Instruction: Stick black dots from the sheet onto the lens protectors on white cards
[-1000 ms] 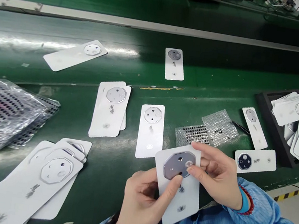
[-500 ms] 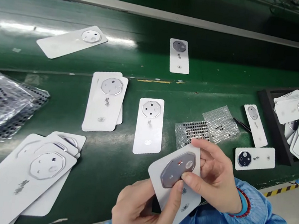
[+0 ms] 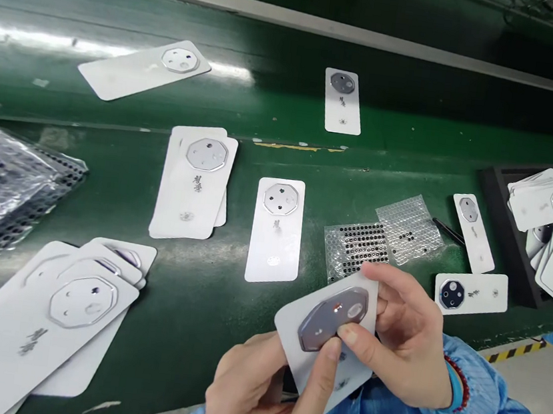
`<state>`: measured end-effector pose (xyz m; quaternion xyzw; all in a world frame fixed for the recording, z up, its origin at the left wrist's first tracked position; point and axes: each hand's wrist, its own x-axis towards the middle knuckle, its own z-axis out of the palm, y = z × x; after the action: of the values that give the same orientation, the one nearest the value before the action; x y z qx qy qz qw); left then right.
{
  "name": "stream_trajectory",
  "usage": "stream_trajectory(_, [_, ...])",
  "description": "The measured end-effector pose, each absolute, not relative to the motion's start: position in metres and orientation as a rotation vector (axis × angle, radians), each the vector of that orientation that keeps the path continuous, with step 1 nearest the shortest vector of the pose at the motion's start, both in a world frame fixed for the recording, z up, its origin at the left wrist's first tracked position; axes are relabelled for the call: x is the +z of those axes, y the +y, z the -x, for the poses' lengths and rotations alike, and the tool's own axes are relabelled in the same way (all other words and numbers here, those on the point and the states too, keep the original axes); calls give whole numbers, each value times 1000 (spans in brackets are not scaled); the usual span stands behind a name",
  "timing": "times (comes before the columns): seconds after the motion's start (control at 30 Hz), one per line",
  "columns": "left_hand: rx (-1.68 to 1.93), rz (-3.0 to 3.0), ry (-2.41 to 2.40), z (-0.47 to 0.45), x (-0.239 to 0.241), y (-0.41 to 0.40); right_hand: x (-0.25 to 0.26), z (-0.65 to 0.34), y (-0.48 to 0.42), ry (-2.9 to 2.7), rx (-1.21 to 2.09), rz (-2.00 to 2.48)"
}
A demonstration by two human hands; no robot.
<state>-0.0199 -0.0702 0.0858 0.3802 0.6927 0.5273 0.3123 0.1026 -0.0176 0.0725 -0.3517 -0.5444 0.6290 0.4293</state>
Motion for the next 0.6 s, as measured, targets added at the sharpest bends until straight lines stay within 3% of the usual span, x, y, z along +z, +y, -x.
stream_trajectory(0.17, [1276, -956, 1761, 35, 77, -63, 68, -118, -3, -1531, 1593, 787])
stream_trajectory(0.4, [1299, -658, 2153, 90, 46, -55, 1, -162, 29, -2494, 665, 987])
stream_trajectory(0.6, [1103, -915, 1853, 84, 28, -44, -5, -168, 29, -2389, 405, 932])
